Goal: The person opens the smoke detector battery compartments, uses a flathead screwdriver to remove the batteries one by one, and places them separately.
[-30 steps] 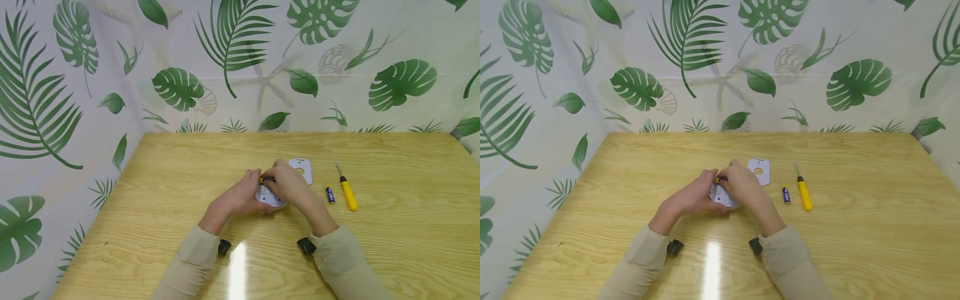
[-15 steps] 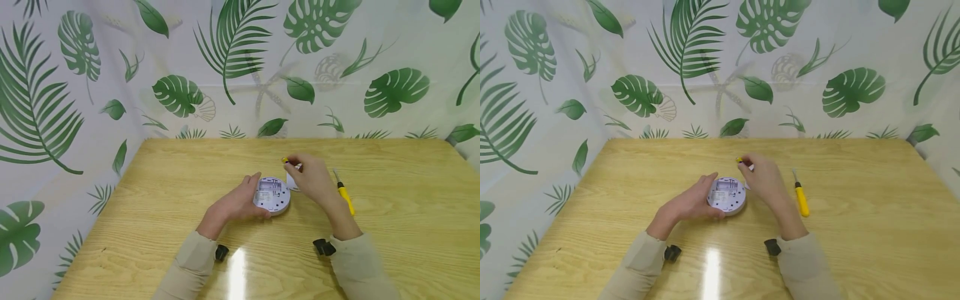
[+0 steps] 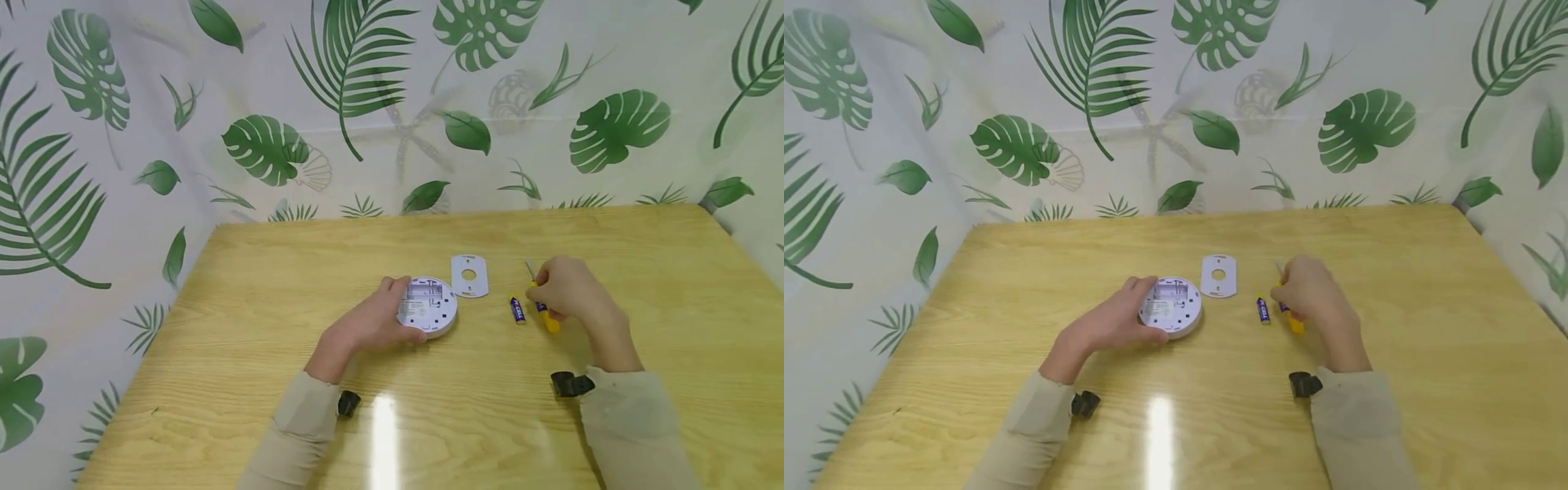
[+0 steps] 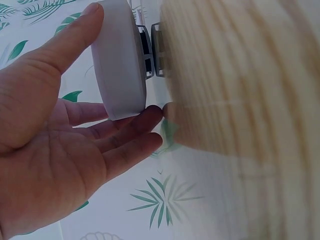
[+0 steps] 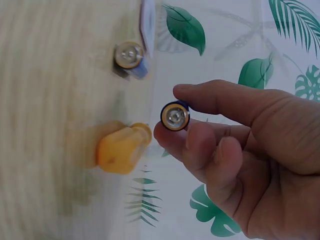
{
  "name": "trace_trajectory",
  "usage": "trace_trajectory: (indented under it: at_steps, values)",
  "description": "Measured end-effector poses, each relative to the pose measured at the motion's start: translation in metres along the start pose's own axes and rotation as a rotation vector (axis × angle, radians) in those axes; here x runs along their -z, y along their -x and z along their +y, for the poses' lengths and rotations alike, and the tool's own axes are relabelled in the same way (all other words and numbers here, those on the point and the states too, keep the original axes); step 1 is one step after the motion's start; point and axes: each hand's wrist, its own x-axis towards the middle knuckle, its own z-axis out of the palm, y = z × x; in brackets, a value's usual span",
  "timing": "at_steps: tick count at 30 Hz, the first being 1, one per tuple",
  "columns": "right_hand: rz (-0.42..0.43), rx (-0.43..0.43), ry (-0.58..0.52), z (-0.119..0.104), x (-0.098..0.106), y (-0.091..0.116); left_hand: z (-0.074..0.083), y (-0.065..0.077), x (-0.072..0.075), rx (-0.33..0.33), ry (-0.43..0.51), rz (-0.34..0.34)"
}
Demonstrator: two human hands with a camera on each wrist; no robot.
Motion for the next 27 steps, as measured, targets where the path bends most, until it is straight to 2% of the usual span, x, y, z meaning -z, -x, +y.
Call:
trace_trajectory:
  at_steps: [6, 12, 21, 27]
  values:
    - [-0.007, 0.03, -0.004, -0.002, -0.008, -0.009, 0.0, -0.001, 0.008, -0.006, 0.002, 0.006]
    - [-0.032, 0.039, 0.03, -0.005, -0.018, -0.014, -0.003, 0.001, 0.006, 0.007, 0.019, 0.007]
    - [-0.01, 0.057, 0.083, -0.01, -0.017, -0.012, -0.003, 0.001, 0.003, -0.013, 0.018, 0.035]
    - [-0.035, 0.023, 0.069, -0.007, -0.017, -0.005, 0.0, 0.0, 0.001, -0.011, 0.005, 0.005]
